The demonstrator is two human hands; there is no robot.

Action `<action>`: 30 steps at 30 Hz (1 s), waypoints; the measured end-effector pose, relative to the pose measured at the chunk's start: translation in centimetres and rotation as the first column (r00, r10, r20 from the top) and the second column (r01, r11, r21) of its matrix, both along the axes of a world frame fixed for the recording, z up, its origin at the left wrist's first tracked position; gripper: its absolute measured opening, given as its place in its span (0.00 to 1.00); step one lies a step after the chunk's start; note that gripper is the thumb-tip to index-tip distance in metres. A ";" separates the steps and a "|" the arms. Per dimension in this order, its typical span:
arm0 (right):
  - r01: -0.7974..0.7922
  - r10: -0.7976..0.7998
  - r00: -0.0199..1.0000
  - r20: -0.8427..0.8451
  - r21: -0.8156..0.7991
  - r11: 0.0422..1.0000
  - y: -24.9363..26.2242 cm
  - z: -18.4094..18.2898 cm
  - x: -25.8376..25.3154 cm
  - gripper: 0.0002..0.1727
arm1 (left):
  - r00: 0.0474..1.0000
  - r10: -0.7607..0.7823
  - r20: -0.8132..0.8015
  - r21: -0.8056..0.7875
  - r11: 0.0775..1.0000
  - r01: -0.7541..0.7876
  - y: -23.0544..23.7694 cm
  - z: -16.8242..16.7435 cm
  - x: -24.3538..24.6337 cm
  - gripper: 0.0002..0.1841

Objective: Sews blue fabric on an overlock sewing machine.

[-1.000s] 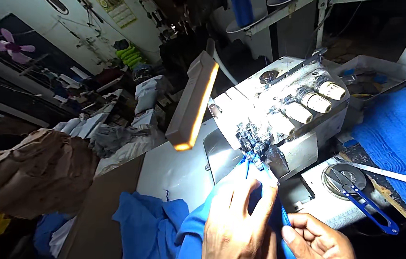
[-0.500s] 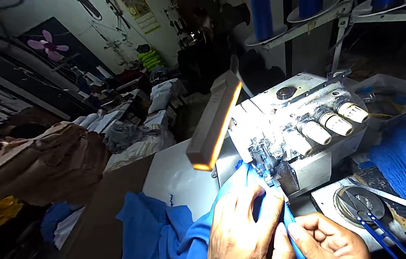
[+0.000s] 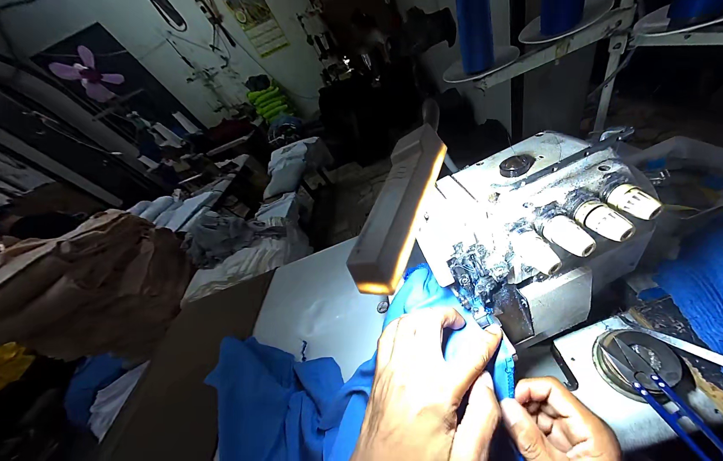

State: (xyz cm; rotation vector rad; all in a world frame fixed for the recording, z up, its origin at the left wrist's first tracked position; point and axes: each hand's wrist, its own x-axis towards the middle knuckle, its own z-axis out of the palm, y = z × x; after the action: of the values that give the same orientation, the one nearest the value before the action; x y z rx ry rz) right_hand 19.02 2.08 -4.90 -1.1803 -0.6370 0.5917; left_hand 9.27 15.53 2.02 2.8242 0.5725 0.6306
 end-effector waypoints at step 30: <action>-0.223 0.261 0.899 -0.351 0.144 0.964 -0.3 2.2 2.6 0.11 | 0.994 0.086 -0.069 0.033 0.996 -0.084 -1.7 0.6 0.0 0.22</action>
State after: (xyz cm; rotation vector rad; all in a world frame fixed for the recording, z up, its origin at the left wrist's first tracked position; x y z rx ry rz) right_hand 21.58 1.77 -2.71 -0.8687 -0.4874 0.9567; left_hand 9.23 13.84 2.59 2.8732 0.7042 0.5610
